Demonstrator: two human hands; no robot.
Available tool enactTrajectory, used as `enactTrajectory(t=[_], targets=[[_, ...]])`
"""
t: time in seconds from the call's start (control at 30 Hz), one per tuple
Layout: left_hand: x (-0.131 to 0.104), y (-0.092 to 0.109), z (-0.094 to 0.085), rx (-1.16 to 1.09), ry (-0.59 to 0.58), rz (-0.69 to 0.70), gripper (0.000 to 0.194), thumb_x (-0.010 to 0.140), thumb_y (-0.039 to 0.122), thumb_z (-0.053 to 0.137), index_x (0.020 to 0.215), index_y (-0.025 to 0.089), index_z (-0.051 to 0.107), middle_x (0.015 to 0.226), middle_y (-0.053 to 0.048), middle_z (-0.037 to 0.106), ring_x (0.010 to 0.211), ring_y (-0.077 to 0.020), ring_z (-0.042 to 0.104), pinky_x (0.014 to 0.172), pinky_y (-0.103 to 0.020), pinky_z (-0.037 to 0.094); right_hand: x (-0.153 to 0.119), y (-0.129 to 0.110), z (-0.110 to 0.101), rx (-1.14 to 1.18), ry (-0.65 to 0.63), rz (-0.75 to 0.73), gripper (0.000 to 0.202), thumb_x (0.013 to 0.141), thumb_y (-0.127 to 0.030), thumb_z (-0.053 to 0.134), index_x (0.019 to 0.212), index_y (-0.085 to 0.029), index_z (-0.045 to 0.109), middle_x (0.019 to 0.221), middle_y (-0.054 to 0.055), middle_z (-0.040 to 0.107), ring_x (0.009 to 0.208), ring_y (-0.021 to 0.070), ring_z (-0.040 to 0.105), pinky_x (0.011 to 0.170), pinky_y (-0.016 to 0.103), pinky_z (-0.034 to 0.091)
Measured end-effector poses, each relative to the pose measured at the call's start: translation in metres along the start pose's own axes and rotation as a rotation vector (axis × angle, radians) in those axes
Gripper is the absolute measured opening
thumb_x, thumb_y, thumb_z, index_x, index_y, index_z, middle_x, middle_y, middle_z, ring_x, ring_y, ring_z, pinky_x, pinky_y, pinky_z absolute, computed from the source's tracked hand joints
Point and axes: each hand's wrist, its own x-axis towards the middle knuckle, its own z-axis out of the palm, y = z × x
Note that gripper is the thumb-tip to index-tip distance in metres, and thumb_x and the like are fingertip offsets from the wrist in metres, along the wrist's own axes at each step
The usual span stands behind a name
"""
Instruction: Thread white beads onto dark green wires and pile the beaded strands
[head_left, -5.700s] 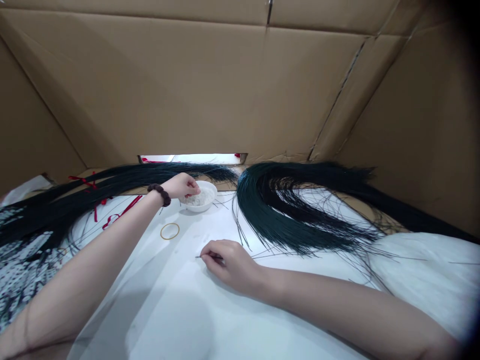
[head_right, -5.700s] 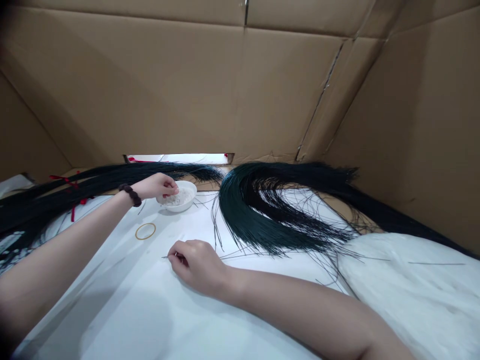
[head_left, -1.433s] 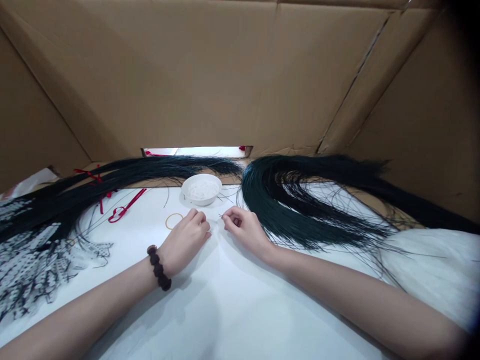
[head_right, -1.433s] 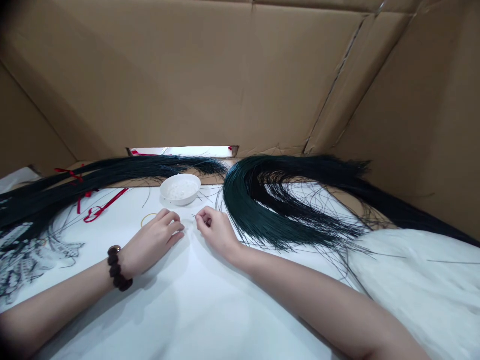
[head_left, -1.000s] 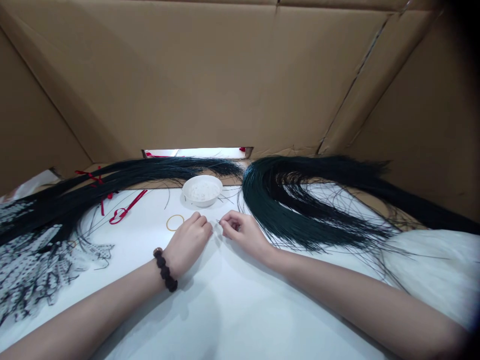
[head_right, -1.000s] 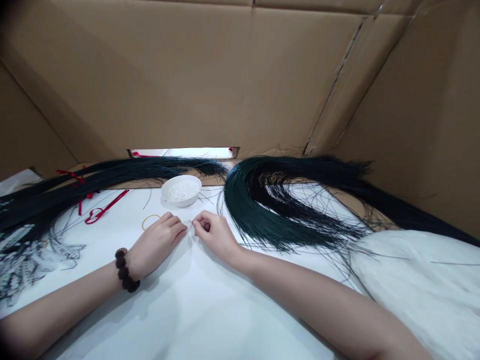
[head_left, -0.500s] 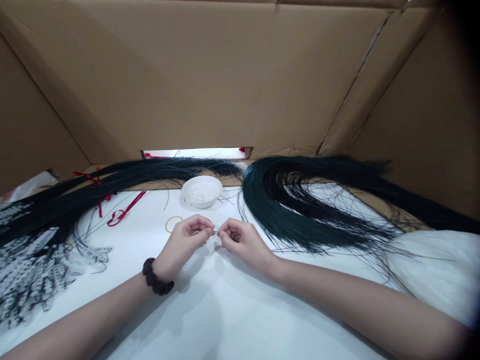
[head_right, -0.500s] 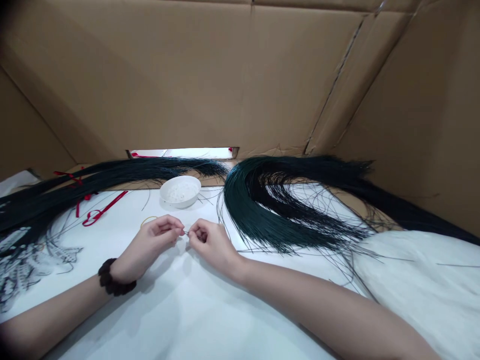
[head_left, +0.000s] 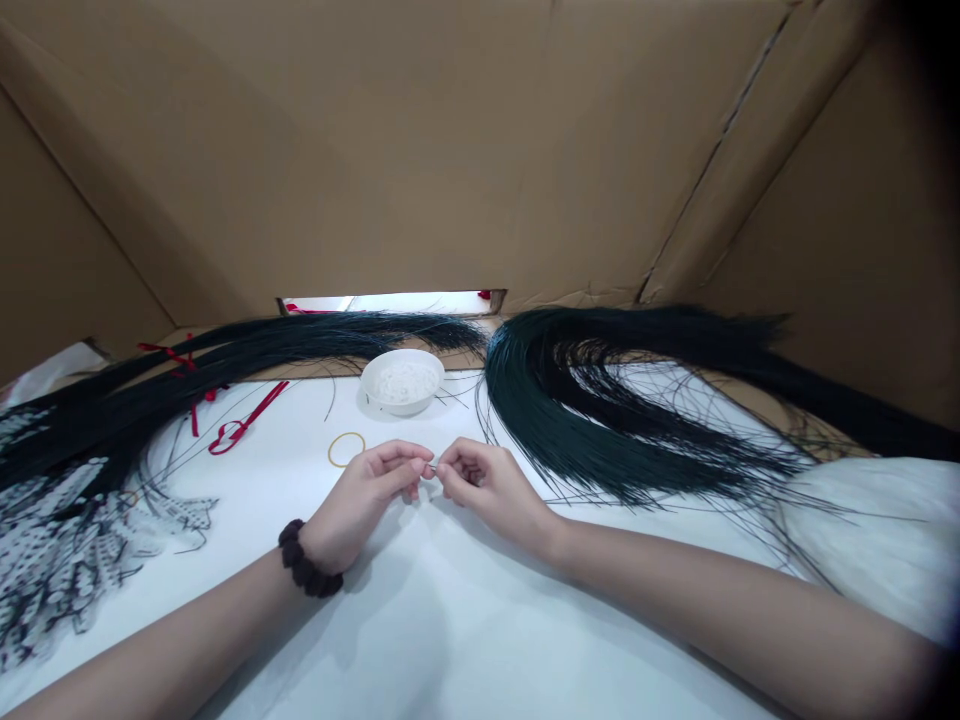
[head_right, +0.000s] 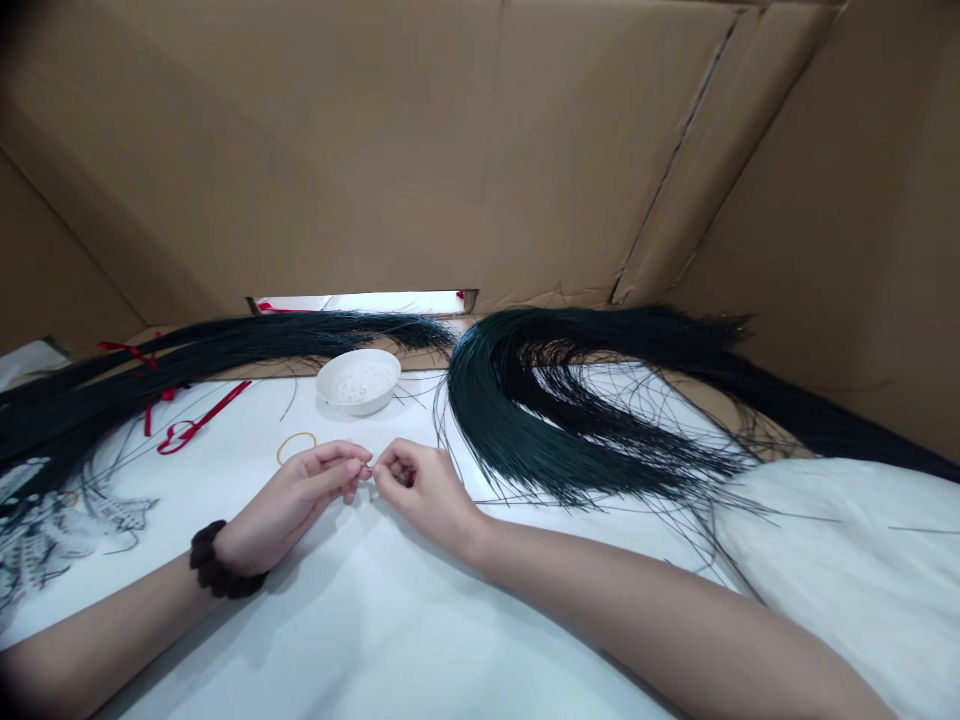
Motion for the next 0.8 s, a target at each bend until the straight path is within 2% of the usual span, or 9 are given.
enactTrajectory(t=[0.2,0.8], targets=[[-0.0005,-0.0015,-0.0004,0.055,0.006,0.012,0.015,0.071,0.027,0.059,0.079,0.016,0.061,0.062,0.002,0.050,0.061,-0.0104,0.042,0.063,-0.023,0.032,0.0013,-0.0002,0.0002,0.016,-0.005,0.025,0.009,0.073,-0.016,0.046,0.065,-0.014,0.051,0.057,-0.002,0.048,0.054,0.0084,0.044,0.052,0.020,0.033],[-0.0015,-0.0007,0.0033,0.080,-0.011,0.005,0.016,0.071,0.026,0.058,0.081,0.014,0.059,0.067,-0.001,0.053,0.061,-0.0108,0.044,0.063,-0.024,0.034,0.0031,0.0016,0.0003,0.088,-0.042,0.062,0.008,0.070,-0.014,0.046,0.064,-0.014,0.050,0.057,-0.002,0.049,0.053,0.0077,0.045,0.050,0.019,0.034]])
